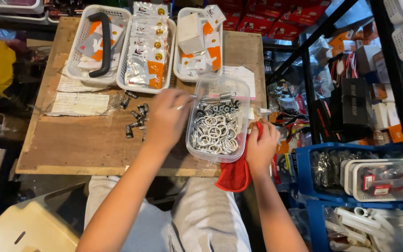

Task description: The person sorts small metal hardware components, such as screws and washers, from a wooden table into a clear plastic container. They use their hands to pick up the items and place them into the container, occasionally using a red cloth to wipe the table surface.

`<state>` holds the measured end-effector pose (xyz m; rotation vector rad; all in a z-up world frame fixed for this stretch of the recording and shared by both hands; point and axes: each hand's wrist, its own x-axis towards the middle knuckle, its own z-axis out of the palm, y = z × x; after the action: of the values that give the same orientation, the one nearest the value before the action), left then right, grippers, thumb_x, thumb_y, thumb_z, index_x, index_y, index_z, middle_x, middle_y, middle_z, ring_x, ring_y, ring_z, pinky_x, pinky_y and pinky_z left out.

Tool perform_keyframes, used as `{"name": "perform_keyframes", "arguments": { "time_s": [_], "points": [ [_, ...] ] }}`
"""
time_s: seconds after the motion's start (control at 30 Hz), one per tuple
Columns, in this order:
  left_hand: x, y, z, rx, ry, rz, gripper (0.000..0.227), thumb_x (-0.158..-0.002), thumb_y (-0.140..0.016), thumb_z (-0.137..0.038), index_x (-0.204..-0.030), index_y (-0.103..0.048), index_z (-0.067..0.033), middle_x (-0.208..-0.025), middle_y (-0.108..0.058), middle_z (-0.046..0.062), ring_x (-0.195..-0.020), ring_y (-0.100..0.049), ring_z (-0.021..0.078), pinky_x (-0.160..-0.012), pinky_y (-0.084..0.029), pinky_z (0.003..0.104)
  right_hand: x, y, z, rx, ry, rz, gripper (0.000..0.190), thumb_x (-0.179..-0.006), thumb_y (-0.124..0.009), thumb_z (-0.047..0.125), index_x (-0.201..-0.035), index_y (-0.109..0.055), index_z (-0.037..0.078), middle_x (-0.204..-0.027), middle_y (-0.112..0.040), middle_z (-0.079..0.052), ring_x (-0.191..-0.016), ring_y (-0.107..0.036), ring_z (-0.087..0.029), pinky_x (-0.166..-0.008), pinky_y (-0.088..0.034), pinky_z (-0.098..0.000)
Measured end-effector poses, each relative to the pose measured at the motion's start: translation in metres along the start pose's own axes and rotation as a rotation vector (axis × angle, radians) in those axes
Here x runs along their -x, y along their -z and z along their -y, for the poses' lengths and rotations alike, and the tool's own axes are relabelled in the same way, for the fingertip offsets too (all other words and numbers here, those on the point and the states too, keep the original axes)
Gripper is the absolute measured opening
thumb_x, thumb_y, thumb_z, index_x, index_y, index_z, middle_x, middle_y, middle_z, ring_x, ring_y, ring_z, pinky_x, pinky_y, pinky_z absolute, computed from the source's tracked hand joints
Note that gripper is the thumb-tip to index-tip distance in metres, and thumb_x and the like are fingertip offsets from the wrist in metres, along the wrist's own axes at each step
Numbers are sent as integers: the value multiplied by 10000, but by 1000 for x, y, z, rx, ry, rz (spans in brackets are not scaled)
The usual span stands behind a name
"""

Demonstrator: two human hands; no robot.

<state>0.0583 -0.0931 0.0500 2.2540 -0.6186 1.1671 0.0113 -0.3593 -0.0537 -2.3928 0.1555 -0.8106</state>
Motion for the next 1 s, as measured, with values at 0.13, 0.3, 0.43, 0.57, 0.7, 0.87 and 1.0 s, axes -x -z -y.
{"name": "perform_keyframes", "arguments": {
  "time_s": [0.13, 0.3, 0.43, 0.57, 0.7, 0.87, 1.0],
  "points": [
    [-3, -35, 0, -69, -55, 192, 79, -918, -716, -152, -986, -693, -120, -868, -645, 47, -841, -628, 262, -781, -489, 387, 1, -1, 0, 20, 5, -7, 165, -960, -621, 147, -1045, -701, 30, -1191, -659, -146, -1085, -618, -368, -993, -493, -475],
    [5, -60, -1, -309, 15, 474, 238, -736, -842, -344, -905, -778, -189, -825, -702, 5, -926, -550, 249, -931, -348, 503, 1, 0, 2, 27, -26, 6, 168, -954, -619, 157, -1038, -705, 39, -1194, -661, -130, -1103, -620, -353, -1001, -489, -467],
    [-1, -43, -7, -283, 17, 489, 162, -862, -731, -373, -891, -785, -223, -746, -706, 17, -962, -566, 268, -979, -319, 546, -1, 1, 2, 16, -49, 32, 187, -977, -600, 162, -1055, -710, 32, -1211, -661, -136, -1106, -619, -355, -1005, -487, -471],
    [-10, -10, -1, -6, 245, 542, 286, -954, -650, -163, -1228, -708, -218, -1067, -762, 61, -1100, -612, 314, -1017, -313, 620, 0, 0, 1, 4, -34, 20, 184, -972, -604, 153, -1053, -708, 24, -1205, -655, -136, -1114, -615, -357, -1010, -483, -471],
    [1, 28, 23, -28, 383, 484, 317, -979, -656, -171, -1282, -663, -262, -1189, -701, -9, -1164, -582, 249, -1039, -293, 542, 0, 2, 6, 1, -36, 8, 164, -957, -617, 142, -1038, -708, 32, -1192, -658, -127, -1111, -615, -351, -1013, -482, -472],
    [39, 65, 51, -275, 406, 658, 241, -941, -716, -283, -1173, -727, -218, -1094, -724, 9, -1088, -612, 242, -1005, -337, 512, 0, 3, 5, -10, -22, 24, 167, -967, -611, 133, -1053, -701, 21, -1198, -655, -148, -1119, -608, -367, -1017, -478, -478],
    [55, 79, 32, -361, 336, 848, 446, -786, -815, -402, -1180, -720, -218, -1110, -729, 15, -1093, -631, 255, -953, -389, 511, -2, 6, 9, -21, -46, 40, 192, -995, -585, 145, -1058, -704, 8, -1209, -649, -154, -1131, -600, -358, -1024, -471, -475]
  ]
}}
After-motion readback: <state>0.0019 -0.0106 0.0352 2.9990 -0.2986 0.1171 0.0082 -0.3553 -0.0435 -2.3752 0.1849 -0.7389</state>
